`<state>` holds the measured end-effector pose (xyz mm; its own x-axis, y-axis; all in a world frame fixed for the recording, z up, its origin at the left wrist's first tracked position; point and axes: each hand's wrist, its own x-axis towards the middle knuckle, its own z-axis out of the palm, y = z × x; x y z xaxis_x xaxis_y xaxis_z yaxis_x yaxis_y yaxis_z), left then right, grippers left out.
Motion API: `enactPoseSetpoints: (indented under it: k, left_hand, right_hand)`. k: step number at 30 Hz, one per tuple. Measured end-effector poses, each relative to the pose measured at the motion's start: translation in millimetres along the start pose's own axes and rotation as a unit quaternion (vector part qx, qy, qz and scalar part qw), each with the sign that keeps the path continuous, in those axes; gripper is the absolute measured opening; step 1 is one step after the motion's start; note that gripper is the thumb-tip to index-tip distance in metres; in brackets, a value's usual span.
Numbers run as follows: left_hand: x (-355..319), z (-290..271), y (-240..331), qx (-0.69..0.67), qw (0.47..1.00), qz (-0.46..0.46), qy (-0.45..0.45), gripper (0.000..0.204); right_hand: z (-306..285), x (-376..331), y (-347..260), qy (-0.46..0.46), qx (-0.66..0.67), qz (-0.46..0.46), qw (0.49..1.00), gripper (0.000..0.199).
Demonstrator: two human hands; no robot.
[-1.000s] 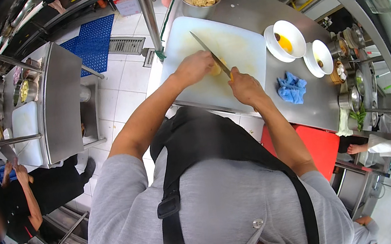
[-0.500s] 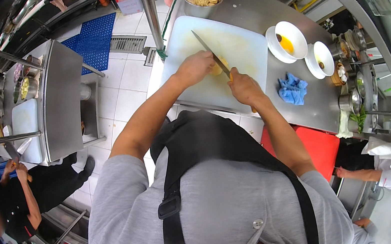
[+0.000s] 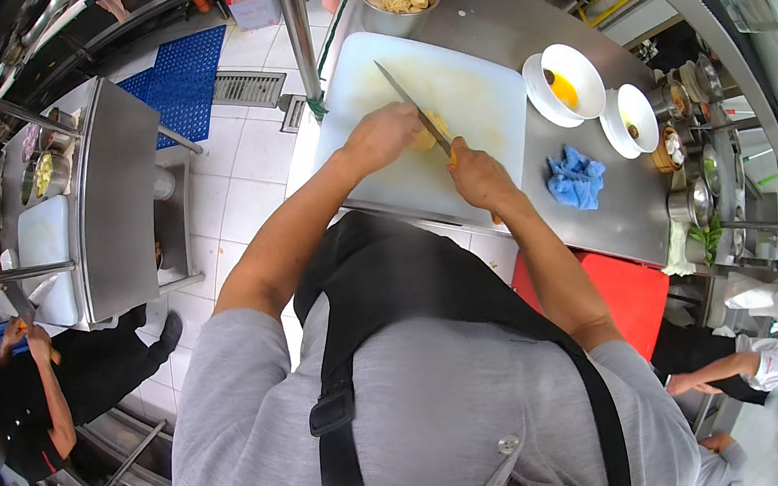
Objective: The person slices peeled potatoes into thin strips on a white cutting board using a knife. They repeatedly gather the cut pieces and transfer them into a metal container. The person continues this process, slicing and transferring the potatoes throughout the clip.
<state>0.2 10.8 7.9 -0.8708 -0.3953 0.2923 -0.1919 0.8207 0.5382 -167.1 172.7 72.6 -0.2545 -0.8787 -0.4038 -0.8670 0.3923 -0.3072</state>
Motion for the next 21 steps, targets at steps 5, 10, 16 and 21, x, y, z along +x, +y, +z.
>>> enactPoseSetpoints:
  k: [5, 10, 16, 21]
  left_hand:
    - [0.6, 0.8, 5.1, 0.004, 1.000, 0.006, 0.012, 0.009]
    - [-3.2, 3.2, -3.7, 0.001, 1.000, -0.016, -0.013, 0.008]
    - [-2.5, 2.7, 0.3, -0.012, 1.000, -0.003, 0.019, 0.010]
    - [2.2, 2.0, 6.3, -0.011, 1.000, -0.009, -0.008, 0.011]
  right_hand:
    - [12.2, 0.3, 7.1, 0.001, 0.010, 0.001, 1.000, 0.032]
    - [-11.5, -9.2, -4.9, -0.010, 0.007, -0.008, 1.000, 0.036]
    - [3.1, 5.0, 1.4, 0.003, 0.006, -0.006, 1.000, 0.032]
    - [26.0, 11.3, 20.7, 0.019, 0.012, -0.011, 1.000, 0.032]
